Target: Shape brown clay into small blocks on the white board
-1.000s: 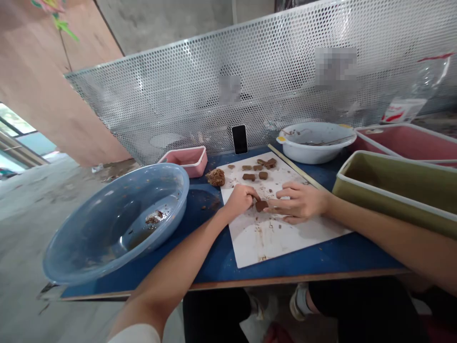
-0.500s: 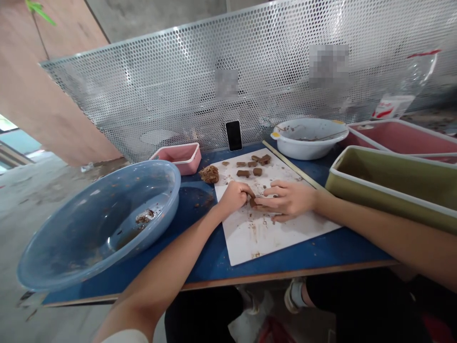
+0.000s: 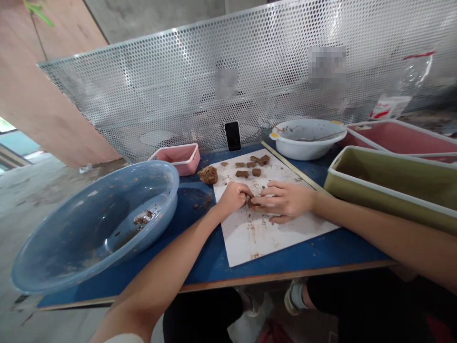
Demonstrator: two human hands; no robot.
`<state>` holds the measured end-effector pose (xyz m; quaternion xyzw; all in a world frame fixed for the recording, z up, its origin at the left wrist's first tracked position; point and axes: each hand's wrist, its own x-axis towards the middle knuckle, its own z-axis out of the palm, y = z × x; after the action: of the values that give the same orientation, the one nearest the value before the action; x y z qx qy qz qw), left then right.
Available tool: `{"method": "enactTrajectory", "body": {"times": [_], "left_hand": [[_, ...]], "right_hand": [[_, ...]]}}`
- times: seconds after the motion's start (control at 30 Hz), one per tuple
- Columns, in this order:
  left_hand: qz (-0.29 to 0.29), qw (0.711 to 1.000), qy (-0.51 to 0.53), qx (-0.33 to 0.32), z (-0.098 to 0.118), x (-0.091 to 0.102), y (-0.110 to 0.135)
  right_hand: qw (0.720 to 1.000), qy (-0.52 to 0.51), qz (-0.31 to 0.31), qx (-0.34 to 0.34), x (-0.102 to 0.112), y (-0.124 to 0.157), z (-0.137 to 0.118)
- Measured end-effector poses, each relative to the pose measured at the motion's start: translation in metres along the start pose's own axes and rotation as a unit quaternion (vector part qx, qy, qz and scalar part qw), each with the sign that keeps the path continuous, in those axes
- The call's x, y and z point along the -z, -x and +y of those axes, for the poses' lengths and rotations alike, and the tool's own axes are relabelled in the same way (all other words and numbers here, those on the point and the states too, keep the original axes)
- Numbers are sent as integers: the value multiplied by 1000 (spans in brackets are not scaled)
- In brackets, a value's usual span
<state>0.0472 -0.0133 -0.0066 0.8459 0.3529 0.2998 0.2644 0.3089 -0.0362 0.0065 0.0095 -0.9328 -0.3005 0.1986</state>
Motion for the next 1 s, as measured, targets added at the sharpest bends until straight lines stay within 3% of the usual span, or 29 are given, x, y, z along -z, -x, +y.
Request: {"method": "enactTrajectory", "body": {"times": [0.23, 0.43, 0.67, 1.0], "left_hand": [[1, 1000, 14, 3, -3, -2, 0], [69, 997, 15, 40, -4, -1, -1], [144, 988, 28, 39, -4, 0, -2], [98, 994, 13, 45, -2, 0, -4]], "right_hand": [[1000, -12, -16, -18, -1, -5, -2], [992, -58, -20, -107, 4, -9, -2], [976, -114, -26, -184, 17, -13, -4], [954, -180, -49, -236, 10, -14, -4]]}}
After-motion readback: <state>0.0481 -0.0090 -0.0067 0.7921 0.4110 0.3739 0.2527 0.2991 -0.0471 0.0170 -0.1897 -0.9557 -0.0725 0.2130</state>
